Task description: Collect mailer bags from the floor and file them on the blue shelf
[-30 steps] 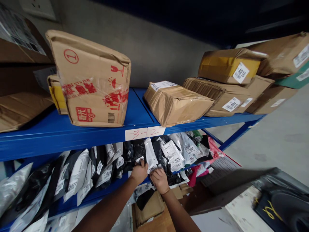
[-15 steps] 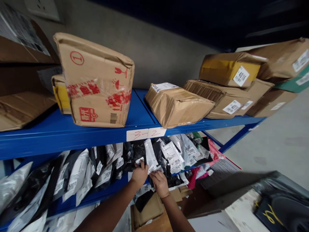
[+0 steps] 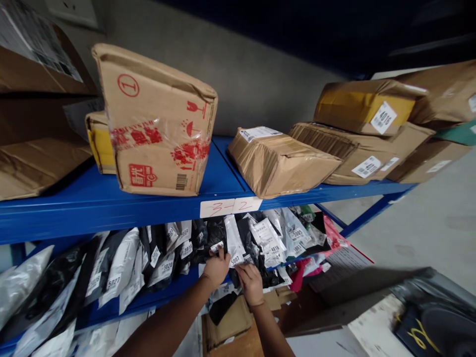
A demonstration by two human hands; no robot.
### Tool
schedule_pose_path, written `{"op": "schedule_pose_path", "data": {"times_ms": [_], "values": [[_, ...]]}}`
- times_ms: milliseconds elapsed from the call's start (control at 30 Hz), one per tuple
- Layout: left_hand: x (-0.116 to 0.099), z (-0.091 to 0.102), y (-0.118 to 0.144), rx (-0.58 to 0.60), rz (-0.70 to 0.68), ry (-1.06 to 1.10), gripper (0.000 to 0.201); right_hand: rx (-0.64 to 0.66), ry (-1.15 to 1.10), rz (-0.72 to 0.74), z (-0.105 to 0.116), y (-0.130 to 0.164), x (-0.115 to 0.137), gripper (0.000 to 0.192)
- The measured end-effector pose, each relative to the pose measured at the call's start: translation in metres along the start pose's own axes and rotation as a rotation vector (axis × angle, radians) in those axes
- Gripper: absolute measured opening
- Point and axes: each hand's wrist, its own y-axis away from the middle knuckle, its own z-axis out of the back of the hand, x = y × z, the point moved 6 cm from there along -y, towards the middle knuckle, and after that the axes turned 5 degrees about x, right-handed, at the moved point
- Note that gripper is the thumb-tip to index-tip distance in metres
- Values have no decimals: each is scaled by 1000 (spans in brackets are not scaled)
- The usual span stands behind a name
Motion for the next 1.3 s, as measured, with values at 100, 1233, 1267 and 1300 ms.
{"op": "schedule_pose_path", "data": {"times_ms": [100,1233,1267,1300], "values": [[0,0,0,-4,-6,5,32,-29,-20,-28,0,3,2,30],[-19,16,-6,88,72,0,51,61,76,-7,3,-8,-14,27],[-20,15,-7,85,81,-4,51,63,80,1,3,-8,-14,26],[-22,15,-8,82,89,-7,52,63,86,10,3,-8,-15,25]]}}
